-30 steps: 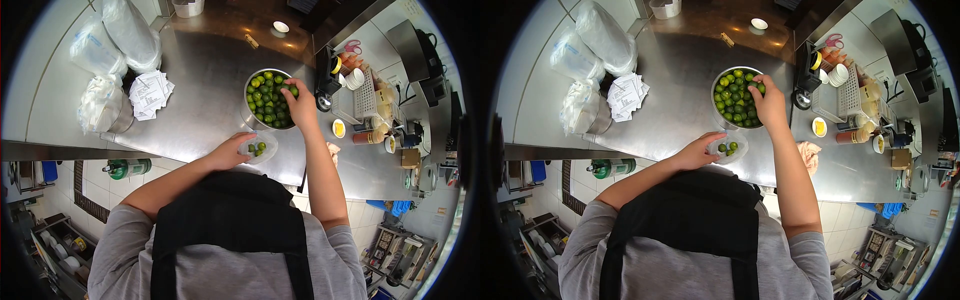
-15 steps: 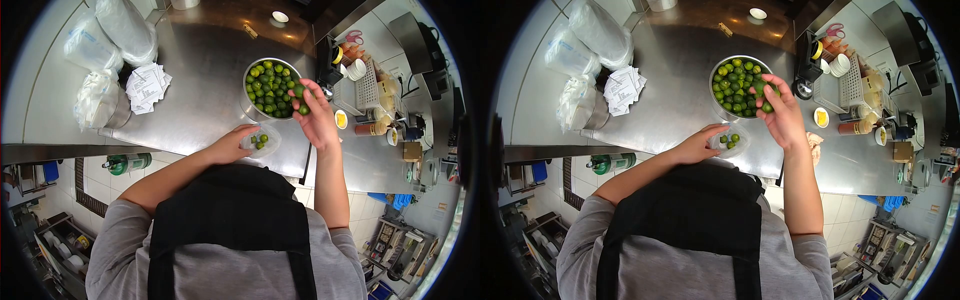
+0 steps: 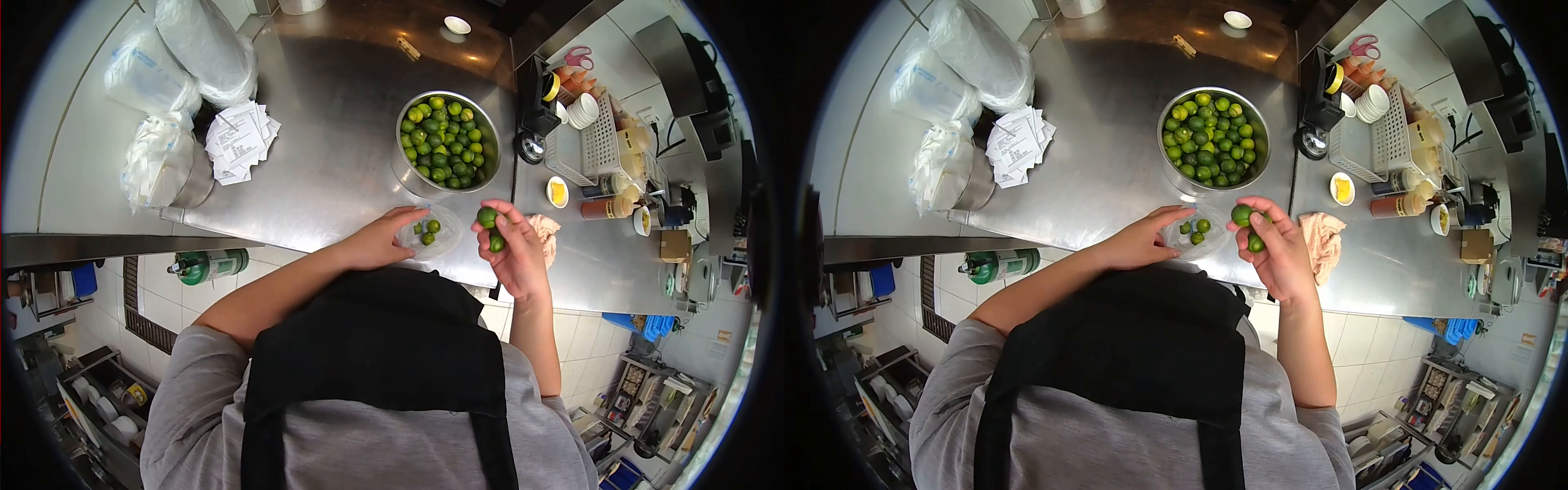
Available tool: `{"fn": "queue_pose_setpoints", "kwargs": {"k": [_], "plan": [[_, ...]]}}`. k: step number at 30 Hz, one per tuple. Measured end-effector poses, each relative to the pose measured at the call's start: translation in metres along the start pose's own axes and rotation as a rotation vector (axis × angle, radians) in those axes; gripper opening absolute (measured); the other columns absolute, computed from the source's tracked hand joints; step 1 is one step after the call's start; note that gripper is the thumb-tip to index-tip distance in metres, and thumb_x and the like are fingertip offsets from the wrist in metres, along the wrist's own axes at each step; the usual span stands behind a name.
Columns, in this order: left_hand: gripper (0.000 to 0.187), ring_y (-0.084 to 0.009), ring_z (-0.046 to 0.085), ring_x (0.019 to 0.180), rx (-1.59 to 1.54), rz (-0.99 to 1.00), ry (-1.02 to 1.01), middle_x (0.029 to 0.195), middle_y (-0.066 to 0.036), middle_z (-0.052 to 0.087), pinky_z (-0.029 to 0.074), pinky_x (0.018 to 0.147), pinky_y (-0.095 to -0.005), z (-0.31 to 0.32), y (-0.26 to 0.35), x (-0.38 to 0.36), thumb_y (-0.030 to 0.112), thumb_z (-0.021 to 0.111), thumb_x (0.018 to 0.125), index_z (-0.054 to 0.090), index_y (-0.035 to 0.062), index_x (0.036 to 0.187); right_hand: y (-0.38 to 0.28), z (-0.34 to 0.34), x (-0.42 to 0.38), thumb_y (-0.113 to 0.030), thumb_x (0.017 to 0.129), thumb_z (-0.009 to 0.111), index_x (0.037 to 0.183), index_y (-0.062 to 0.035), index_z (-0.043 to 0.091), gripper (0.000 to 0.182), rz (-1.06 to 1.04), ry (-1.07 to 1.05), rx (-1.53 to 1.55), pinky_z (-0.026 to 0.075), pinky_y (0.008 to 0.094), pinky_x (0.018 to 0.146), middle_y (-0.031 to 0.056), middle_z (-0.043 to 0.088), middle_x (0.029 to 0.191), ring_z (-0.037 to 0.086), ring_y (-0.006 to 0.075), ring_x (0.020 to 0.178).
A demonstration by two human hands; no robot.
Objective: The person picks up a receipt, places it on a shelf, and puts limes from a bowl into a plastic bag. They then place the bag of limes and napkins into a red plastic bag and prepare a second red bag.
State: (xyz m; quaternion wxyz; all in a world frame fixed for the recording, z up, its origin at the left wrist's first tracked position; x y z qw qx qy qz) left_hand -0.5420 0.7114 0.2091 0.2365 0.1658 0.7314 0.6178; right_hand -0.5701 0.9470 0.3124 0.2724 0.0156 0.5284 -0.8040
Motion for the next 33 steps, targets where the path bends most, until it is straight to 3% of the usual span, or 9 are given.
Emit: {"fn": "queue_pose_setpoints", "kwargs": {"k": [5, 8, 12, 16, 18, 21, 24, 28, 33], "plan": [[0.075, -0.0202, 0.059, 0.102, -0.01, 0.048, 0.019, 0.15, -0.017, 0.029, 0.052, 0.083, -0.0298, 0.005, -0.012, 0.003, 0.004, 0.066, 0.082, 0.034, 0.0123, 0.149, 0.014, 0.006, -0.013, -0.016, 0.099, 0.054, 0.114, -0.0046, 0.059, 0.019, 0.019, 0.113, -0.132, 0.039, 0.019, 0.057, 0.0029, 0.06, 0.084, 0.051, 0.0059, 0.069], [0.072, -0.0252, 0.042, 0.131, -0.07, -0.034, -0.013, 0.15, -0.015, 0.026, 0.049, 0.098, -0.0337, 0.007, -0.006, 0.003, -0.003, 0.063, 0.085, 0.033, 0.0114, 0.149, 0.018, 0.004, -0.013, -0.014, 0.097, 0.057, 0.112, -0.0057, 0.06, 0.017, 0.058, 0.152, -0.278, 0.036, 0.0178, 0.053, -0.0006, 0.056, 0.079, 0.049, 0.0045, 0.066], [0.072, -0.0249, 0.042, 0.132, -0.045, -0.048, -0.013, 0.15, -0.015, 0.026, 0.049, 0.098, -0.0332, 0.007, 0.001, 0.001, -0.004, 0.062, 0.085, 0.033, 0.0113, 0.149, 0.021, -0.004, -0.013, -0.014, 0.099, 0.051, 0.119, -0.0074, 0.054, 0.022, 0.022, 0.276, -0.347, 0.034, 0.0188, 0.051, -0.0008, 0.048, 0.092, 0.047, 0.0049, 0.063], [0.072, -0.0244, 0.042, 0.131, -0.075, -0.026, -0.019, 0.151, -0.015, 0.026, 0.049, 0.098, -0.0325, 0.009, -0.003, 0.001, -0.004, 0.062, 0.085, 0.032, 0.012, 0.149, 0.021, 0.015, -0.019, -0.007, 0.097, 0.046, 0.128, -0.0095, 0.048, 0.032, 0.038, -0.012, -0.55, 0.039, 0.0198, 0.057, 0.0015, 0.046, 0.105, 0.048, 0.0076, 0.062], [0.072, -0.0242, 0.043, 0.131, -0.059, -0.009, -0.018, 0.151, -0.014, 0.026, 0.049, 0.098, -0.0323, 0.011, -0.002, 0.002, -0.003, 0.062, 0.085, 0.032, 0.0121, 0.149, 0.031, 0.016, -0.012, -0.005, 0.097, 0.046, 0.129, -0.0089, 0.048, 0.033, -0.239, 0.059, -0.91, 0.043, 0.0223, 0.061, 0.0023, 0.046, 0.107, 0.05, 0.0085, 0.069], [0.072, -0.0233, 0.044, 0.129, -0.072, -0.041, -0.01, 0.151, -0.014, 0.025, 0.049, 0.097, -0.032, 0.01, 0.0, 0.0, -0.003, 0.062, 0.085, 0.032, 0.012, 0.149, 0.02, 0.012, -0.013, 0.002, 0.093, 0.045, 0.126, -0.0068, 0.047, 0.034, -0.157, 0.238, -0.581, 0.044, 0.0251, 0.07, 0.0036, 0.045, 0.108, 0.051, 0.0103, 0.08], [0.073, -0.0228, 0.044, 0.129, -0.073, -0.075, -0.024, 0.152, -0.013, 0.025, 0.049, 0.097, -0.0315, 0.008, 0.004, -0.003, -0.003, 0.062, 0.085, 0.032, 0.012, 0.149, 0.032, 0.006, -0.012, 0.011, 0.086, 0.041, 0.122, -0.0056, 0.042, 0.04, -0.368, 0.041, -0.489, 0.044, 0.0277, 0.081, 0.0041, 0.045, 0.109, 0.05, 0.0125, 0.091], [0.073, -0.023, 0.042, 0.131, -0.056, -0.012, 0.004, 0.152, -0.014, 0.025, 0.049, 0.097, -0.0313, 0.011, 0.002, -0.002, -0.005, 0.062, 0.085, 0.032, 0.0121, 0.149, 0.04, 0.033, -0.007, 0.017, 0.078, 0.036, 0.131, -0.0043, 0.033, 0.056, -0.392, 0.037, -0.709, 0.036, 0.0314, 0.1, 0.0133, 0.042, 0.129, 0.046, 0.0239, 0.126], [0.073, -0.0238, 0.041, 0.133, -0.102, -0.01, 0.012, 0.152, -0.014, 0.025, 0.048, 0.098, -0.0315, 0.008, -0.005, -0.005, -0.006, 0.06, 0.085, 0.031, 0.0114, 0.15, 0.011, -0.001, 0.005, 0.013, 0.082, 0.037, 0.126, -0.0022, 0.044, 0.047, -0.498, 0.24, -0.686, 0.04, 0.0345, 0.1, 0.011, 0.05, 0.126, 0.053, 0.0228, 0.119]]}}
Point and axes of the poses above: each hand's wrist, its own x-axis towards the middle knuckle, its own z-axis out of the palm, y = z × x, the point moved 1 cm from there along x, towards the middle knuckle
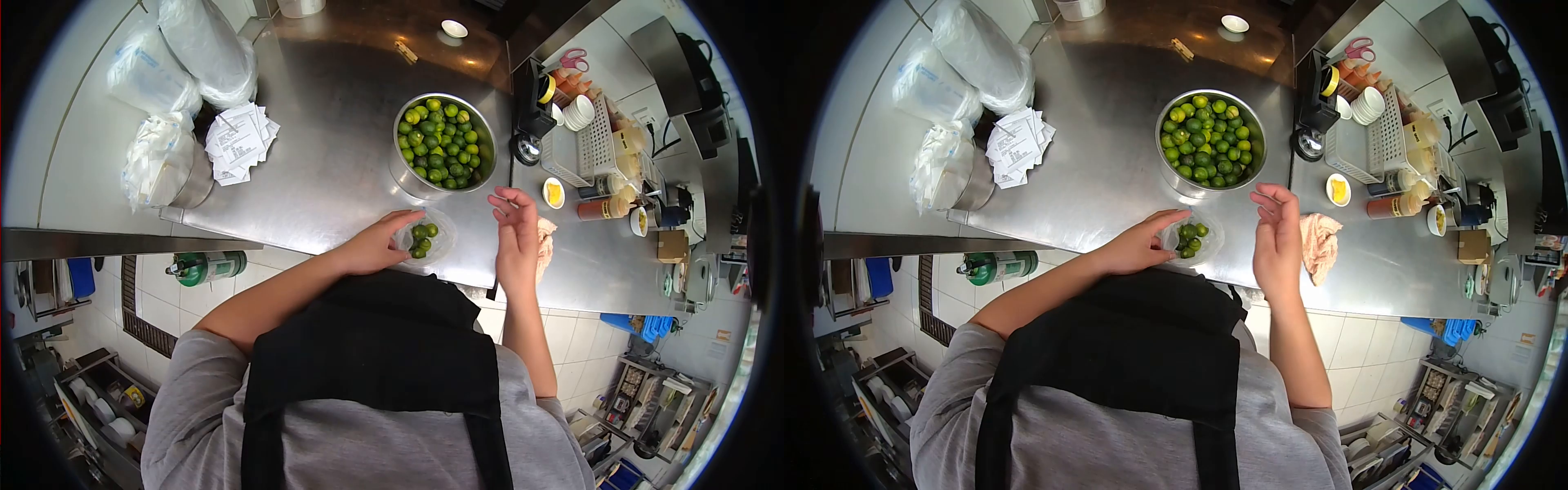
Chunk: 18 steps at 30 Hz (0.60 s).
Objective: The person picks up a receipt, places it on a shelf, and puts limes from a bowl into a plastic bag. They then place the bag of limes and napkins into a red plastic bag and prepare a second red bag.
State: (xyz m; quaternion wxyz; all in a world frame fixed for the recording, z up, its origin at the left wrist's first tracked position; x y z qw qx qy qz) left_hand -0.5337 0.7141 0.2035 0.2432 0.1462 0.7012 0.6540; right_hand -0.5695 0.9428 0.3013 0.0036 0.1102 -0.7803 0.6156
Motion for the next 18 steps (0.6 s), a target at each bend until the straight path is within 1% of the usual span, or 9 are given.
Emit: {"fn": "queue_pose_setpoints", "kwargs": {"k": [1, 2, 4, 8, 10, 13, 14, 16, 18], "plan": [[0.074, -0.0242, 0.044, 0.13, -0.006, 0.021, 0.014, 0.152, -0.015, 0.026, 0.05, 0.095, -0.0312, 0.0, -0.001, 0.001, -0.004, 0.062, 0.084, 0.032, 0.0113, 0.149, -0.005, -0.004, 0.004, 0.012, 0.084, 0.039, 0.121, -0.0016, 0.05, 0.041, 0.013, 0.002, -0.074, 0.044, 0.0338, 0.096, 0.0108, 0.055, 0.121, 0.057, 0.0223, 0.114], [0.075, -0.0247, 0.046, 0.127, -0.014, 0.042, 0.028, 0.151, -0.016, 0.028, 0.051, 0.091, -0.031, 0.0, -0.002, 0.001, -0.001, 0.063, 0.082, 0.033, 0.0112, 0.149, -0.008, -0.007, 0.011, 0.012, 0.084, 0.039, 0.121, -0.0016, 0.05, 0.041, 0.012, 0.001, -0.075, 0.044, 0.0338, 0.096, 0.0108, 0.055, 0.121, 0.057, 0.0223, 0.114], [0.074, -0.0242, 0.047, 0.126, -0.016, 0.058, 0.028, 0.151, -0.016, 0.028, 0.051, 0.091, -0.0309, -0.001, -0.001, 0.002, -0.002, 0.063, 0.082, 0.033, 0.0115, 0.149, -0.013, -0.007, 0.028, 0.01, 0.085, 0.047, 0.11, -0.0007, 0.06, 0.03, -0.124, -0.102, -0.474, 0.05, 0.0337, 0.085, 0.0129, 0.06, 0.11, 0.062, 0.0252, 0.101], [0.072, -0.0236, 0.046, 0.128, -0.025, 0.028, -0.009, 0.151, -0.014, 0.025, 0.05, 0.094, -0.0302, -0.003, 0.028, -0.001, -0.007, 0.059, 0.085, 0.032, 0.0127, 0.149, 0.005, 0.009, 0.071, 0.007, 0.085, 0.056, 0.107, -0.0002, 0.062, 0.025, -0.201, -0.121, -0.596, 0.052, 0.0325, 0.081, 0.0141, 0.061, 0.109, 0.064, 0.0254, 0.096], [0.073, -0.0233, 0.046, 0.127, -0.011, 0.003, -0.001, 0.151, -0.014, 0.026, 0.051, 0.093, -0.0299, -0.005, 0.03, -0.002, -0.007, 0.059, 0.085, 0.032, 0.0135, 0.149, 0.017, 0.017, 0.092, 0.005, 0.081, 0.06, 0.108, -0.0027, 0.063, 0.028, -0.284, -0.087, -0.702, 0.052, 0.0365, 0.079, 0.0175, 0.061, 0.108, 0.063, 0.0348, 0.095], [0.073, -0.0232, 0.049, 0.123, 0.031, 0.018, 0.044, 0.151, -0.015, 0.027, 0.051, 0.09, -0.03, -0.008, 0.019, -0.004, -0.004, 0.061, 0.084, 0.033, 0.0139, 0.149, 0.022, 0.027, 0.107, 0.0, 0.081, 0.063, 0.107, -0.0062, 0.064, 0.026, -0.3, -0.093, -0.814, 0.049, 0.0406, 0.079, 0.016, 0.061, 0.108, 0.062, 0.0367, 0.094], [0.074, -0.0233, 0.051, 0.12, 0.056, 0.058, 0.076, 0.15, -0.016, 0.028, 0.052, 0.088, -0.0303, -0.01, 0.012, -0.004, -0.001, 0.062, 0.083, 0.033, 0.0135, 0.149, 0.02, 0.028, 0.109, 0.0, 0.081, 0.063, 0.107, -0.0062, 0.064, 0.026, -0.303, -0.095, -0.812, 0.049, 0.0406, 0.079, 0.016, 0.061, 0.108, 0.062, 0.0367, 0.094], [0.074, -0.0238, 0.051, 0.12, 0.05, 0.063, 0.089, 0.151, -0.016, 0.028, 0.052, 0.088, -0.0302, -0.012, 0.003, -0.006, -0.001, 0.062, 0.083, 0.033, 0.0136, 0.149, 0.015, 0.027, 0.112, -0.004, 0.081, 0.066, 0.105, -0.0098, 0.066, 0.024, -0.112, -0.251, -0.995, 0.046, 0.0453, 0.081, 0.0116, 0.062, 0.108, 0.062, 0.033, 0.096], [0.074, -0.0243, 0.051, 0.12, 0.04, 0.067, 0.106, 0.151, -0.016, 0.028, 0.051, 0.089, -0.0301, -0.015, 0.0, -0.008, 0.0, 0.062, 0.083, 0.032, 0.0136, 0.149, 0.006, 0.024, 0.11, -0.006, 0.08, 0.067, 0.104, -0.011, 0.066, 0.024, -0.082, -0.28, -1.1, 0.044, 0.0465, 0.083, 0.0092, 0.062, 0.107, 0.061, 0.0304, 0.099]]}}
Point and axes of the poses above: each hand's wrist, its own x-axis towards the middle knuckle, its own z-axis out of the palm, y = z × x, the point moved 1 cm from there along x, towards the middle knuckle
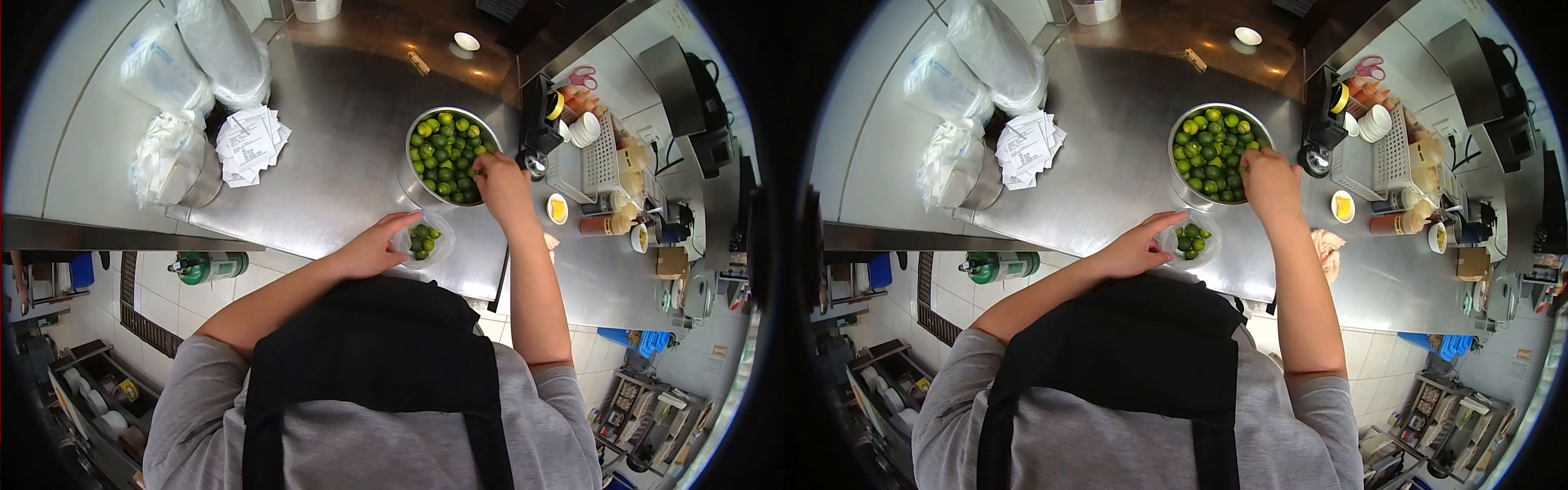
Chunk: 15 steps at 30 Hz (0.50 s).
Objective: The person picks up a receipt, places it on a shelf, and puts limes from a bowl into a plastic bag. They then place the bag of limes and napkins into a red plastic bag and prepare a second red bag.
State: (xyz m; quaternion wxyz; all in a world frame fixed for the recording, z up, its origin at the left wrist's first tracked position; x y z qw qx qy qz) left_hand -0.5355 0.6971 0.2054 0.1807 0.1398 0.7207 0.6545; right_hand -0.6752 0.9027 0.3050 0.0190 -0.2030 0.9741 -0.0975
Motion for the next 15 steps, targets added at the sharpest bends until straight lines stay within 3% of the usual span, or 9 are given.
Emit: {"fn": "queue_pose_setpoints", "kwargs": {"k": [4, 8, 11, 13, 15], "plan": [[0.074, -0.0257, 0.05, 0.123, 0.028, -0.077, -0.005, 0.151, -0.017, 0.028, 0.051, 0.091, -0.031, -0.005, 0.002, -0.002, 0.001, 0.062, 0.084, 0.032, 0.0138, 0.15, 0.004, -0.007, -0.008, -0.01, 0.079, 0.069, 0.106, -0.0126, 0.067, 0.026, 0.027, 0.023, -0.221, 0.04, 0.0487, 0.086, 0.0047, 0.063, 0.106, 0.057, 0.0245, 0.108], [0.074, -0.0249, 0.045, 0.129, 0.023, -0.132, -0.008, 0.151, -0.013, 0.027, 0.048, 0.097, -0.0318, -0.008, 0.006, 0.0, -0.002, 0.061, 0.086, 0.031, 0.0162, 0.15, 0.003, -0.01, -0.007, -0.009, 0.08, 0.067, 0.106, -0.0131, 0.068, 0.026, 0.031, 0.037, -0.186, 0.039, 0.048, 0.087, 0.0043, 0.062, 0.105, 0.056, 0.0246, 0.108], [0.073, -0.0247, 0.045, 0.129, 0.033, -0.132, -0.001, 0.15, -0.013, 0.028, 0.048, 0.097, -0.0317, -0.008, 0.003, 0.002, -0.001, 0.062, 0.086, 0.032, 0.0168, 0.15, 0.005, -0.012, 0.001, -0.008, 0.081, 0.066, 0.103, -0.0123, 0.068, 0.023, 0.032, 0.194, -0.192, 0.04, 0.047, 0.085, 0.0044, 0.062, 0.105, 0.057, 0.0245, 0.106], [0.073, -0.0248, 0.045, 0.129, 0.036, -0.125, -0.011, 0.15, -0.013, 0.029, 0.048, 0.097, -0.032, -0.008, -0.001, 0.003, -0.001, 0.062, 0.086, 0.032, 0.0171, 0.15, 0.016, -0.012, 0.012, -0.008, 0.082, 0.065, 0.102, -0.0108, 0.068, 0.021, -0.018, 0.455, -0.135, 0.041, 0.0454, 0.082, 0.004, 0.063, 0.101, 0.059, 0.0243, 0.102], [0.072, -0.0249, 0.045, 0.129, 0.041, -0.117, -0.019, 0.149, -0.014, 0.029, 0.048, 0.098, -0.0323, -0.008, -0.003, 0.003, 0.0, 0.062, 0.086, 0.032, 0.0173, 0.15, 0.03, -0.005, 0.023, -0.01, 0.082, 0.066, 0.103, -0.0106, 0.067, 0.021, -0.013, 0.378, -0.106, 0.042, 0.045, 0.081, 0.0038, 0.064, 0.099, 0.059, 0.0241, 0.1]]}}
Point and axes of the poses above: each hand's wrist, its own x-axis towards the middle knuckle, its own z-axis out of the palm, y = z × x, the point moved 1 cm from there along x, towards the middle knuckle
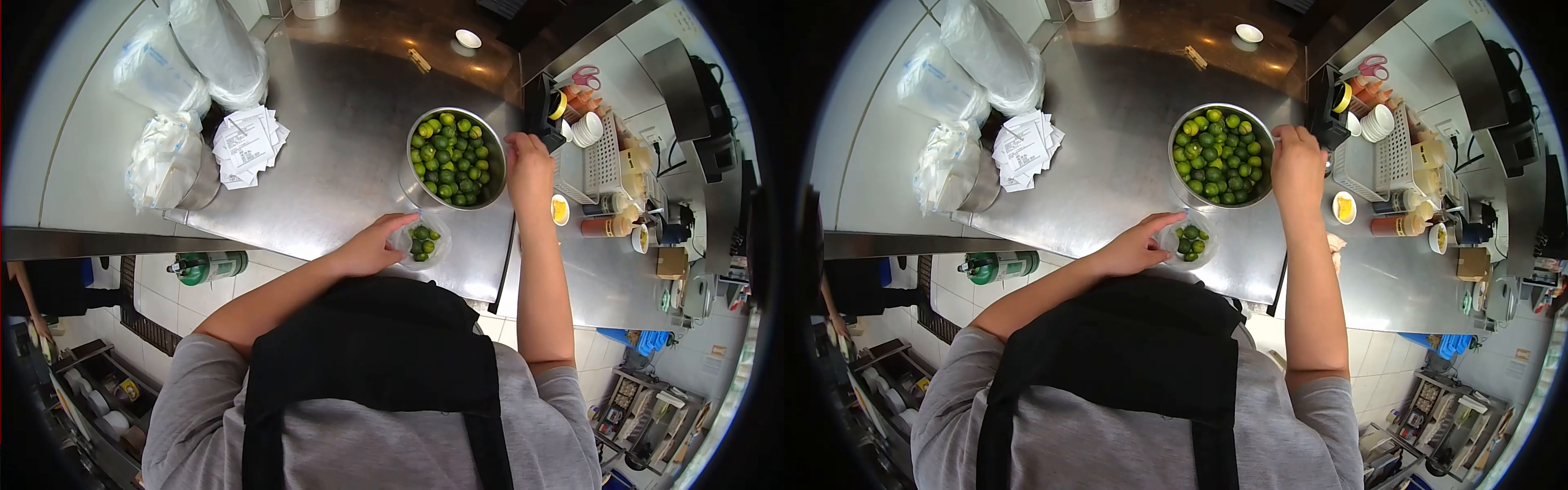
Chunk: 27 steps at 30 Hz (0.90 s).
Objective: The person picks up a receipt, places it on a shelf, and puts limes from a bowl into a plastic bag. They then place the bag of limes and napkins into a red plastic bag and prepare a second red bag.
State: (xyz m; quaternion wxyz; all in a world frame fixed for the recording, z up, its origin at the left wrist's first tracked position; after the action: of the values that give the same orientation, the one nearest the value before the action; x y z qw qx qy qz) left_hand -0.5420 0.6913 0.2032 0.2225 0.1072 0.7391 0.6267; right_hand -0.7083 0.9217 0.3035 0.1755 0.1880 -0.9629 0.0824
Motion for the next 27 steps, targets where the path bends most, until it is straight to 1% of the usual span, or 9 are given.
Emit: {"fn": "queue_pose_setpoints", "kwargs": {"k": [2, 4, 11, 15, 18, 20, 22, 24, 27], "plan": [[0.071, -0.0253, 0.044, 0.129, -0.007, -0.012, -0.009, 0.149, -0.014, 0.03, 0.048, 0.098, -0.0331, -0.001, 0.001, 0.001, 0.001, 0.062, 0.087, 0.033, 0.0181, 0.149, -0.005, 0.0, 0.002, -0.011, 0.082, 0.066, 0.103, -0.0105, 0.066, 0.021, 0.007, -0.074, 0.026, 0.042, 0.0446, 0.079, 0.0036, 0.065, 0.098, 0.06, 0.0239, 0.099], [0.071, -0.0256, 0.043, 0.13, -0.007, -0.009, -0.008, 0.148, -0.014, 0.03, 0.048, 0.098, -0.0335, -0.001, 0.0, 0.002, 0.001, 0.062, 0.087, 0.034, 0.0183, 0.149, -0.021, 0.003, 0.001, -0.015, 0.082, 0.068, 0.106, -0.0112, 0.065, 0.024, -0.048, -0.15, -0.191, 0.043, 0.0441, 0.08, 0.0038, 0.066, 0.096, 0.06, 0.0235, 0.1], [0.069, -0.0251, 0.042, 0.13, -0.02, -0.012, 0.014, 0.149, -0.014, 0.03, 0.047, 0.098, -0.0336, -0.003, -0.002, 0.002, 0.001, 0.061, 0.087, 0.035, 0.0188, 0.149, -0.032, 0.028, 0.018, -0.019, 0.079, 0.073, 0.121, -0.0142, 0.056, 0.045, -0.076, -0.027, -0.206, 0.044, 0.0422, 0.081, 0.0035, 0.063, 0.099, 0.06, 0.0227, 0.1], [0.069, -0.0248, 0.043, 0.13, -0.004, 0.007, 0.033, 0.149, -0.014, 0.03, 0.047, 0.097, -0.0332, -0.004, -0.001, 0.002, 0.001, 0.061, 0.087, 0.035, 0.0187, 0.148, -0.029, 0.04, 0.018, -0.02, 0.079, 0.073, 0.119, -0.0137, 0.057, 0.044, -0.153, -0.06, -0.279, 0.044, 0.0416, 0.08, 0.0028, 0.062, 0.096, 0.06, 0.0224, 0.1], [0.069, -0.0248, 0.043, 0.13, -0.007, 0.009, 0.038, 0.149, -0.014, 0.03, 0.048, 0.096, -0.0327, -0.004, -0.005, 0.003, 0.001, 0.062, 0.087, 0.035, 0.0184, 0.148, -0.025, 0.041, 0.016, -0.022, 0.081, 0.072, 0.111, -0.0127, 0.06, 0.034, -0.152, -0.056, -0.206, 0.044, 0.0426, 0.08, 0.0019, 0.063, 0.095, 0.06, 0.0217, 0.097], [0.069, -0.0247, 0.043, 0.129, -0.019, 0.032, 0.043, 0.149, -0.014, 0.03, 0.048, 0.095, -0.0323, -0.004, -0.006, 0.002, 0.001, 0.062, 0.087, 0.035, 0.0181, 0.148, -0.029, 0.02, 0.015, -0.023, 0.083, 0.07, 0.105, -0.0125, 0.064, 0.025, 0.07, -0.431, 0.141, 0.044, 0.0442, 0.081, 0.0013, 0.065, 0.096, 0.061, 0.0222, 0.095], [0.069, -0.0248, 0.043, 0.129, -0.016, 0.032, 0.051, 0.149, -0.014, 0.03, 0.048, 0.095, -0.0322, -0.005, -0.008, 0.003, 0.001, 0.062, 0.087, 0.035, 0.0182, 0.149, -0.023, 0.017, 0.013, -0.023, 0.087, 0.066, 0.104, -0.0132, 0.068, 0.02, 0.062, -0.43, 0.147, 0.044, 0.0455, 0.083, 0.0022, 0.066, 0.096, 0.062, 0.0227, 0.094], [0.069, -0.0249, 0.044, 0.129, -0.012, 0.031, 0.046, 0.149, -0.015, 0.03, 0.048, 0.095, -0.0321, -0.003, -0.008, 0.004, 0.001, 0.062, 0.087, 0.035, 0.0183, 0.149, -0.009, 0.028, 0.013, -0.02, 0.089, 0.063, 0.109, -0.0148, 0.068, 0.022, -0.034, -0.14, 0.0, 0.044, 0.0445, 0.083, 0.0032, 0.066, 0.097, 0.062, 0.0221, 0.095], [0.069, -0.0251, 0.044, 0.129, -0.023, -0.002, 0.028, 0.149, -0.015, 0.03, 0.048, 0.094, -0.0321, -0.002, -0.005, 0.007, 0.002, 0.062, 0.087, 0.035, 0.0185, 0.149, -0.012, 0.03, 0.014, -0.015, 0.088, 0.06, 0.11, -0.0143, 0.068, 0.023, -0.111, -0.16, -0.206, 0.045, 0.0442, 0.082, 0.0048, 0.061, 0.103, 0.059, 0.0247, 0.102]]}}
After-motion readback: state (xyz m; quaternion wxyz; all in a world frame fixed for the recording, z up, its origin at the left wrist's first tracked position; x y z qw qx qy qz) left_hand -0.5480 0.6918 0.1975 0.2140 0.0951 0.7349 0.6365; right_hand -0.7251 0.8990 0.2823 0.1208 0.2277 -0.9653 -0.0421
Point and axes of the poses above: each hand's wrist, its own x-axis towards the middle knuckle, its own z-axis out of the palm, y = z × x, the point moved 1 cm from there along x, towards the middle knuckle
